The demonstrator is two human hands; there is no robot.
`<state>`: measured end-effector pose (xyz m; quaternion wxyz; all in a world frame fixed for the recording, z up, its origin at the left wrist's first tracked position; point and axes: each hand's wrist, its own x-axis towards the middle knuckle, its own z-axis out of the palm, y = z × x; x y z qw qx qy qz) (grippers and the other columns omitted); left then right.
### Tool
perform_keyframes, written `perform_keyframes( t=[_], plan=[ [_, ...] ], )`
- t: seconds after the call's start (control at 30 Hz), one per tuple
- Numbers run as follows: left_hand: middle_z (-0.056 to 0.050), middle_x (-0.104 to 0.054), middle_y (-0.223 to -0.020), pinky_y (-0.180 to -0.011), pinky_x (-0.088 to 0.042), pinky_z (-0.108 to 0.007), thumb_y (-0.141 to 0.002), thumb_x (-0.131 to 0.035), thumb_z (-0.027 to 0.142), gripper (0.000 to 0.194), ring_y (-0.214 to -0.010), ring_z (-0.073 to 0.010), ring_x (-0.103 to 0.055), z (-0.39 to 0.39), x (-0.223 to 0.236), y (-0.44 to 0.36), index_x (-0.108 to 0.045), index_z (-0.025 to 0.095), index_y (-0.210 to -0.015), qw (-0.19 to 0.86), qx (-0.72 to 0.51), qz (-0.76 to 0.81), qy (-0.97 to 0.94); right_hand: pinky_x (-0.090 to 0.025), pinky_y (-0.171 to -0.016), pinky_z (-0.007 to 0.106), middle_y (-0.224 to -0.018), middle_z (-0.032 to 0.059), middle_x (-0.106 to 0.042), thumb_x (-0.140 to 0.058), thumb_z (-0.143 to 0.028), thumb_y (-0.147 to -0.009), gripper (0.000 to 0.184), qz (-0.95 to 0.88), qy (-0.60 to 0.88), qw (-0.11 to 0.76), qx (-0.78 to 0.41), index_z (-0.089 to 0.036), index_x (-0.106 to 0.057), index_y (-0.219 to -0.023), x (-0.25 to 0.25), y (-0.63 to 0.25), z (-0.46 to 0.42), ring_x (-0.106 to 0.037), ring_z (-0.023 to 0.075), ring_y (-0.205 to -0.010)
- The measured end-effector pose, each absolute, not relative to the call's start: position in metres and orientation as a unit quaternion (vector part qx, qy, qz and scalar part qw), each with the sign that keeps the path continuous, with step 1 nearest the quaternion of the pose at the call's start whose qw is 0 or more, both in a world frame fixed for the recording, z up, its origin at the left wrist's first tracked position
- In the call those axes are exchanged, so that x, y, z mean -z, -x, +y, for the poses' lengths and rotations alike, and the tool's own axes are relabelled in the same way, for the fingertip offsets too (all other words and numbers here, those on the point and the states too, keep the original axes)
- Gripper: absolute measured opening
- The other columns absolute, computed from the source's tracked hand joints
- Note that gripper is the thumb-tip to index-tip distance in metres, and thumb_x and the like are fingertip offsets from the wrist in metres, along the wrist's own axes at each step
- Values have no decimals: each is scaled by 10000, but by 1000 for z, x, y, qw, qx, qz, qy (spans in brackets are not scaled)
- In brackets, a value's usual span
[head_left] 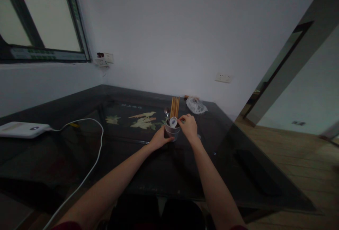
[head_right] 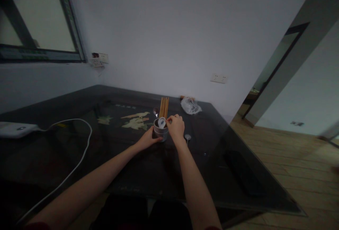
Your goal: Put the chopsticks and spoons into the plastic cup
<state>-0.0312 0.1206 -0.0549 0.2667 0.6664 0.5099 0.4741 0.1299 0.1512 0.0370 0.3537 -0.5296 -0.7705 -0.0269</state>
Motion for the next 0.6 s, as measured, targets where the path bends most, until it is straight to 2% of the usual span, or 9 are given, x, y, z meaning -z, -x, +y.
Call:
perform_keyframes(
  t=[0.13,0.4,0.6],
  plan=[
    [-129,-606,-1149,-914,-434,-407,-634,-744,351,596,-1067,-284,-568,121,56,31,-497,146,-1137,268,-475,503,-670,-385,-675,278,-797,43,-604,-580,-328,-809,175,-768,517,377,-7,-211,-665,-710,-38,-140,152,-540,188,-804],
    [-134,-600,-1162,-921,-437,-399,-648,-734,373,592,-1074,-274,-568,117,52,30,-490,140,-1135,270,-469,504,-673,-393,-628,274,-702,50,-624,-481,-482,-833,386,-756,475,445,-68,-174,-653,-674,-37,-206,152,-549,168,-649],
    [-131,-592,-1182,-959,-417,-418,-648,-738,347,594,-1111,-274,-551,116,50,30,-490,139,-1146,268,-460,509,-676,-345,-535,251,-583,40,-596,-432,-588,-818,507,-688,527,479,-140,-153,-621,-639,-6,-245,147,-524,157,-556]
  ],
)
